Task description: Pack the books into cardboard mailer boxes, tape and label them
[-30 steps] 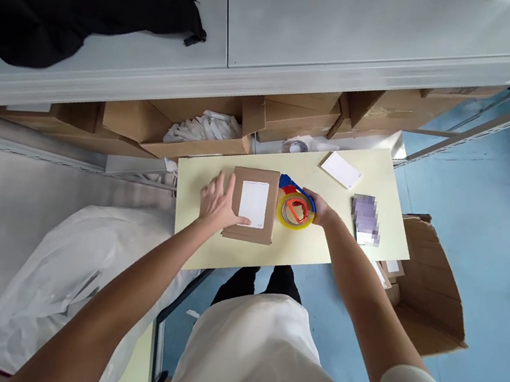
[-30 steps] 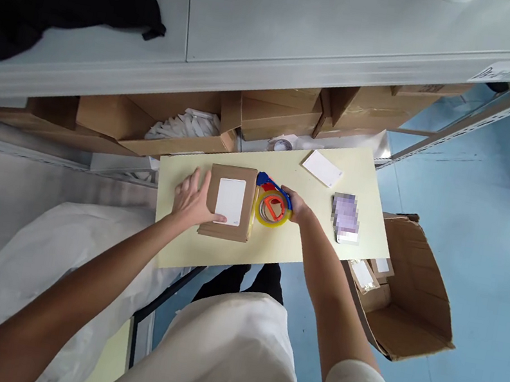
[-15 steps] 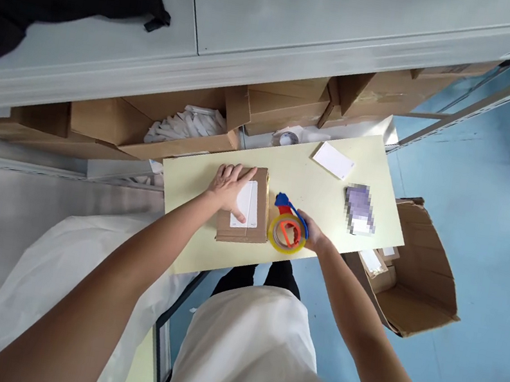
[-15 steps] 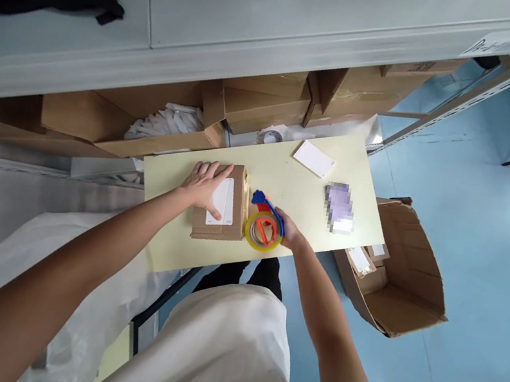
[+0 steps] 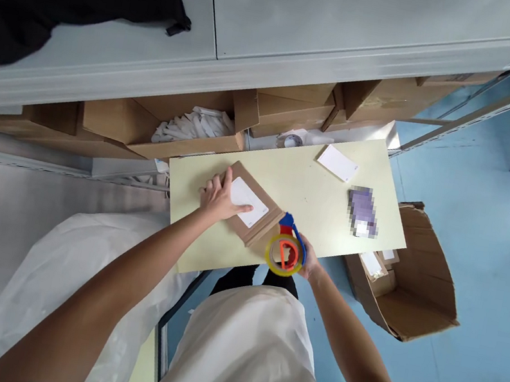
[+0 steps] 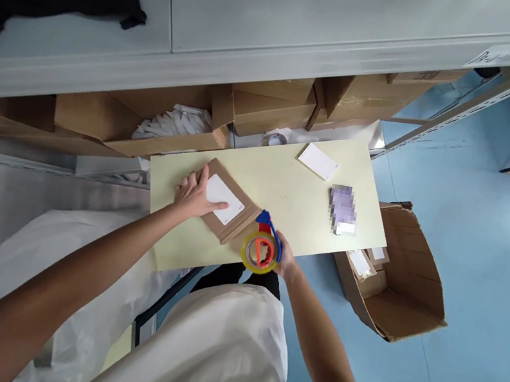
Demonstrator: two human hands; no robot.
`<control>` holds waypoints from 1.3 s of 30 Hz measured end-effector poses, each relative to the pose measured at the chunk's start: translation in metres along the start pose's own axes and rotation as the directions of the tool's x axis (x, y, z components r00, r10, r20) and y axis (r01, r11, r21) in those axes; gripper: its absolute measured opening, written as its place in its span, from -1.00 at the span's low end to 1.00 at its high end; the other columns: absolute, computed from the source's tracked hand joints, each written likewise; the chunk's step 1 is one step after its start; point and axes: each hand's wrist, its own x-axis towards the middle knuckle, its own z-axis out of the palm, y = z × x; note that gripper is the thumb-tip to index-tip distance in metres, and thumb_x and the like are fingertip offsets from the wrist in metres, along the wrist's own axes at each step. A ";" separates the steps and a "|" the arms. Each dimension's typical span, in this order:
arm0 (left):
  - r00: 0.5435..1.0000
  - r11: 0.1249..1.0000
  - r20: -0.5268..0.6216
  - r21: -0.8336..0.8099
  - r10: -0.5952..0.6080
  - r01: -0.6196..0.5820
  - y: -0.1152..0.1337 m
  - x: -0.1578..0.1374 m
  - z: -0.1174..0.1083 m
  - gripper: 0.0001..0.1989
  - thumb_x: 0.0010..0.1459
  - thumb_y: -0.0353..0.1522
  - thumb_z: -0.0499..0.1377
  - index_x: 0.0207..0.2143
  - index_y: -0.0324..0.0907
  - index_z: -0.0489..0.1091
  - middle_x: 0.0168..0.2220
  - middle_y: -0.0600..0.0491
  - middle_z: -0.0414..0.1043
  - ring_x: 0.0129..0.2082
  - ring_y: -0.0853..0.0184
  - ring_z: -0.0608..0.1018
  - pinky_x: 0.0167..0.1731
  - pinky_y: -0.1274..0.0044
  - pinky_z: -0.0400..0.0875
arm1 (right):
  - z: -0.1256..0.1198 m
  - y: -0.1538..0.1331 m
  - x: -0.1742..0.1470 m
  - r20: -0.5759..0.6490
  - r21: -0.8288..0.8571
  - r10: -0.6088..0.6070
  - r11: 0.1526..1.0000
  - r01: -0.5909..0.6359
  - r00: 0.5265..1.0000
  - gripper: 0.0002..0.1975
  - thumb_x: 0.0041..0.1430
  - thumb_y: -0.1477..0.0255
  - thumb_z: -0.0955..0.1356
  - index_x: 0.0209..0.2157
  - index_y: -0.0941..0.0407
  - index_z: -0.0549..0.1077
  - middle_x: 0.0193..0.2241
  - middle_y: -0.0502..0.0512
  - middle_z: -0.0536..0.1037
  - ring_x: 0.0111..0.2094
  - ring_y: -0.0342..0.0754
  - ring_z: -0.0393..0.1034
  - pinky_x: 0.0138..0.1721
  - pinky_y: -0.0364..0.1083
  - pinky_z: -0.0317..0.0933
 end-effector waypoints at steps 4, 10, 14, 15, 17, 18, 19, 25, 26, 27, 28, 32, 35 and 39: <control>0.990 0.990 -0.012 -0.007 -0.141 0.140 -0.011 -0.041 0.018 0.21 -0.13 0.21 0.03 0.30 -0.37 -0.42 0.23 -0.45 -0.06 0.19 -0.22 0.09 -0.03 0.10 0.13 | 0.017 -0.079 0.026 0.043 -0.078 -0.038 0.996 0.042 0.998 -0.62 0.23 0.17 0.15 -0.27 0.14 0.45 -0.39 0.14 0.59 -0.32 0.02 0.49 -0.19 -0.03 0.37; 0.971 0.968 -0.020 0.089 0.238 -0.235 0.021 -0.026 0.009 0.31 -0.36 0.22 0.19 0.32 -0.24 -0.26 0.33 -0.31 -0.37 0.29 -0.21 -0.25 0.14 0.06 -0.25 | 0.029 -0.135 0.060 0.085 -0.300 0.104 0.951 -0.074 0.991 -0.67 0.18 0.19 0.25 -0.27 0.18 0.43 -0.47 0.12 0.57 -0.43 0.01 0.46 -0.28 0.00 0.38; 0.918 0.914 0.008 0.087 0.396 -0.395 0.047 0.001 -0.001 0.34 -0.47 0.14 0.29 0.32 -0.04 -0.27 0.34 -0.18 -0.32 0.25 -0.23 -0.09 0.15 0.04 -0.39 | 0.026 -0.128 0.065 0.157 -0.270 0.118 0.960 -0.073 0.980 -0.63 0.21 0.16 0.22 -0.23 0.18 0.43 -0.45 0.12 0.58 -0.38 0.02 0.47 -0.22 0.00 0.37; 0.921 0.917 0.015 0.089 0.388 -0.388 0.050 0.004 -0.001 0.34 -0.47 0.13 0.29 0.32 -0.03 -0.28 0.33 -0.18 -0.30 0.23 -0.23 -0.04 0.14 0.04 -0.39 | 0.024 -0.125 0.065 0.161 -0.260 0.123 0.963 -0.078 0.979 -0.61 0.21 0.15 0.21 -0.23 0.18 0.44 -0.44 0.13 0.58 -0.37 0.02 0.47 -0.21 0.00 0.37; 0.928 0.924 0.026 0.090 0.372 -0.373 0.052 0.005 0.001 0.34 -0.46 0.13 0.30 0.32 -0.03 -0.28 0.32 -0.19 -0.25 0.21 -0.21 0.01 0.14 0.04 -0.36 | 0.019 -0.117 0.062 0.148 -0.246 0.121 0.966 -0.082 0.981 -0.59 0.21 0.14 0.21 -0.22 0.19 0.45 -0.40 0.14 0.59 -0.35 0.01 0.48 -0.20 -0.02 0.37; 0.930 0.925 0.030 0.090 0.368 -0.369 0.052 0.005 0.002 0.34 -0.47 0.12 0.30 0.32 -0.03 -0.28 0.31 -0.19 -0.24 0.20 -0.21 0.02 0.13 0.05 -0.34 | 0.014 -0.111 0.058 0.136 -0.243 0.118 0.967 -0.082 0.984 -0.58 0.21 0.14 0.21 -0.22 0.19 0.46 -0.38 0.14 0.59 -0.34 0.01 0.48 -0.20 -0.02 0.37; 0.931 0.927 0.034 0.091 0.364 -0.365 0.051 0.004 0.003 0.34 -0.48 0.12 0.31 0.32 -0.03 -0.27 0.31 -0.19 -0.23 0.19 -0.20 0.03 0.13 0.05 -0.32 | 0.009 -0.105 0.054 0.124 -0.242 0.116 0.967 -0.083 0.985 -0.58 0.21 0.14 0.21 -0.22 0.19 0.46 -0.35 0.15 0.59 -0.33 0.01 0.48 -0.19 -0.03 0.37; 0.913 0.910 0.006 0.077 0.409 -0.408 0.046 0.001 0.007 0.30 -0.48 0.11 0.32 0.31 -0.06 -0.16 0.27 -0.22 -0.13 0.15 -0.19 0.07 0.11 0.06 -0.26 | -0.020 -0.099 0.019 0.058 -0.365 0.271 0.901 -0.232 0.961 -0.61 0.23 0.17 0.20 -0.20 0.17 0.46 -0.31 0.13 0.59 -0.30 -0.02 0.48 -0.15 -0.05 0.35; 0.905 0.903 -0.006 0.070 0.425 -0.424 0.046 0.001 0.007 0.30 -0.49 0.10 0.32 0.30 -0.07 -0.14 0.26 -0.23 -0.11 0.14 -0.19 0.08 0.10 0.06 -0.25 | -0.018 -0.109 0.019 0.037 -0.424 0.304 0.867 -0.261 0.952 -0.64 0.23 0.19 0.22 -0.21 0.16 0.46 -0.32 0.12 0.59 -0.32 -0.04 0.47 -0.17 -0.07 0.35; 0.898 0.897 -0.017 0.062 0.439 -0.438 0.045 0.001 0.008 0.29 -0.50 0.10 0.33 0.30 -0.08 -0.11 0.25 -0.23 -0.10 0.14 -0.19 0.08 0.10 0.06 -0.24 | -0.013 -0.122 0.021 0.009 -0.497 0.333 0.820 -0.284 0.943 -0.67 0.22 0.22 0.23 -0.22 0.16 0.47 -0.35 0.11 0.58 -0.35 -0.06 0.47 -0.21 -0.08 0.35; 0.893 0.892 -0.027 0.053 0.450 -0.448 0.044 0.000 0.009 0.28 -0.50 0.09 0.33 0.29 -0.08 -0.09 0.25 -0.24 -0.09 0.14 -0.19 0.09 0.10 0.06 -0.23 | -0.006 -0.138 0.027 -0.015 -0.579 0.355 0.759 -0.297 0.935 -0.71 0.21 0.25 0.25 -0.24 0.16 0.47 -0.37 0.10 0.58 -0.39 -0.07 0.46 -0.24 -0.09 0.35; 0.880 0.882 -0.053 0.027 0.472 -0.471 0.042 -0.001 0.010 0.27 -0.50 0.08 0.33 0.29 -0.10 -0.07 0.24 -0.25 -0.06 0.14 -0.17 0.08 0.10 0.06 -0.22 | 0.043 -0.198 0.070 -0.228 -0.887 0.417 0.284 -0.364 0.880 -0.73 0.08 0.24 0.35 -0.45 0.18 0.49 -0.56 0.09 0.50 -0.53 -0.05 0.38 -0.38 -0.07 0.31; 0.881 0.882 -0.041 0.030 0.471 -0.470 0.042 -0.001 0.010 0.28 -0.51 0.07 0.34 0.29 -0.11 -0.06 0.24 -0.25 -0.05 0.13 -0.17 0.09 0.10 0.07 -0.22 | 0.078 -0.224 0.106 -0.332 -0.940 0.382 -0.060 -0.335 0.863 -0.71 -0.05 0.22 0.43 -0.56 0.18 0.47 -0.61 0.11 0.44 -0.51 0.02 0.37 -0.40 -0.01 0.28; 0.875 0.874 0.004 0.041 0.484 -0.484 0.043 -0.003 0.011 0.27 -0.50 0.08 0.33 0.28 -0.08 -0.06 0.24 -0.24 -0.05 0.13 -0.16 0.09 0.10 0.08 -0.24 | 0.110 -0.231 0.141 -0.118 -0.962 0.107 -0.259 -0.087 0.987 -0.64 -0.10 0.13 0.45 -0.54 0.18 0.49 -0.54 0.14 0.44 -0.36 0.11 0.37 -0.35 0.04 0.25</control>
